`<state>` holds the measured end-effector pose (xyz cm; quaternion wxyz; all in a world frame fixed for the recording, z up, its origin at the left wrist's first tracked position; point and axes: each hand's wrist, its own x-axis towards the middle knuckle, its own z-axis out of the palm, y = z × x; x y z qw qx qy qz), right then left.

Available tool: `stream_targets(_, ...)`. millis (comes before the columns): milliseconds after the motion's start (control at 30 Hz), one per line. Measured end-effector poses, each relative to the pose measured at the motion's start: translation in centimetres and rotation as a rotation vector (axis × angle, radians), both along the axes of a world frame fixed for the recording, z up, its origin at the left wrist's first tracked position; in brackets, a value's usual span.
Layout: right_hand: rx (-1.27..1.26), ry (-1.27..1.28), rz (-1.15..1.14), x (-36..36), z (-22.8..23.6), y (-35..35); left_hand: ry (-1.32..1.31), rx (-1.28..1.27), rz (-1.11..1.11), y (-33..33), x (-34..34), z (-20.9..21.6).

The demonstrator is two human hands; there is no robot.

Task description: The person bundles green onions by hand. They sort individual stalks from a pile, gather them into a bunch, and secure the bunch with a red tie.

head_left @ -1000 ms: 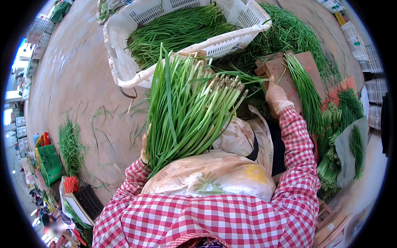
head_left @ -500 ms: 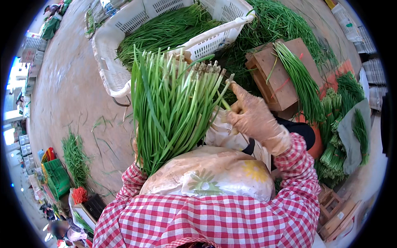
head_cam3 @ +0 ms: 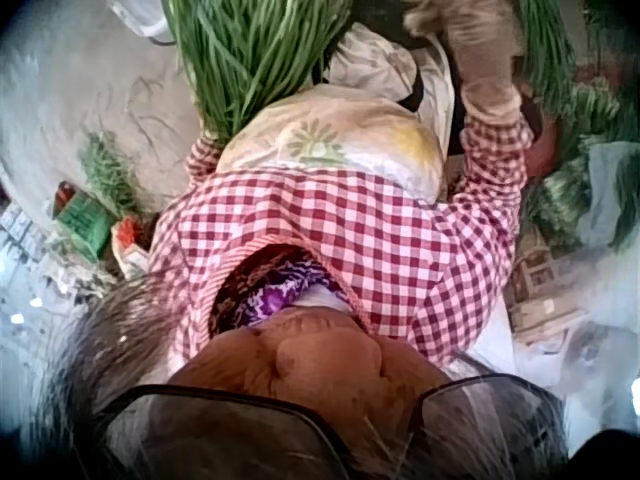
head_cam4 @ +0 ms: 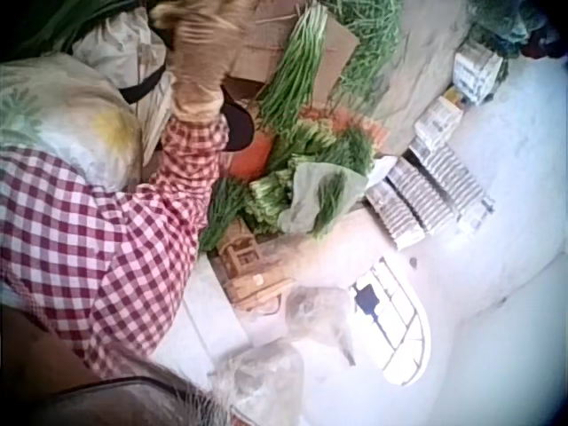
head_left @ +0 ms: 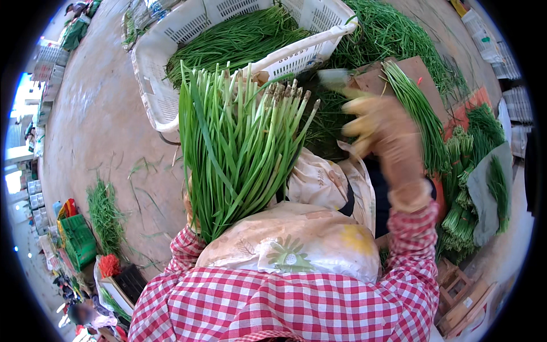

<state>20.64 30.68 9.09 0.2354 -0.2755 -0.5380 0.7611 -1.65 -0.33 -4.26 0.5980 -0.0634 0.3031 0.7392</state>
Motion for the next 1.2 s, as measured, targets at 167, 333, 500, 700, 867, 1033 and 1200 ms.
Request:
stream_targets(167,0.16,-0.405,0.232,-5.1,-1.4,-5.2,0.022,-0.006,0.001,-0.1,0.2,0.3)
stream_targets(333,0.258,-0.363,0.261,-3.6,-1.2,-2.1,0.031,-0.001,-0.008,-0.1,0.2,0.1)
stream_targets(500,0.583,-0.366,-0.084,-2.0,-2.2,4.9,0.023,-0.003,-0.013,-0.3,0.9,0.1)
stream_targets(700,0.599,-0.269,0.18,-4.3,-4.8,6.7,0.039,-0.001,-0.058,0.5,1.6,-0.1)
stream_targets(867,0.635,-0.435,0.624,-8.1,2.1,3.3,0.075,-0.012,-0.04,0.0,2.0,0.5)
stream_targets(1033,0.415,-0.192,0.401,-4.8,4.7,5.8,0.122,-0.014,-0.054,0.7,2.2,1.2)
stream_targets(1200,0.128,0.587,0.277,-0.3,4.1,15.5,0.214,-0.015,-0.095,0.8,2.6,2.9)
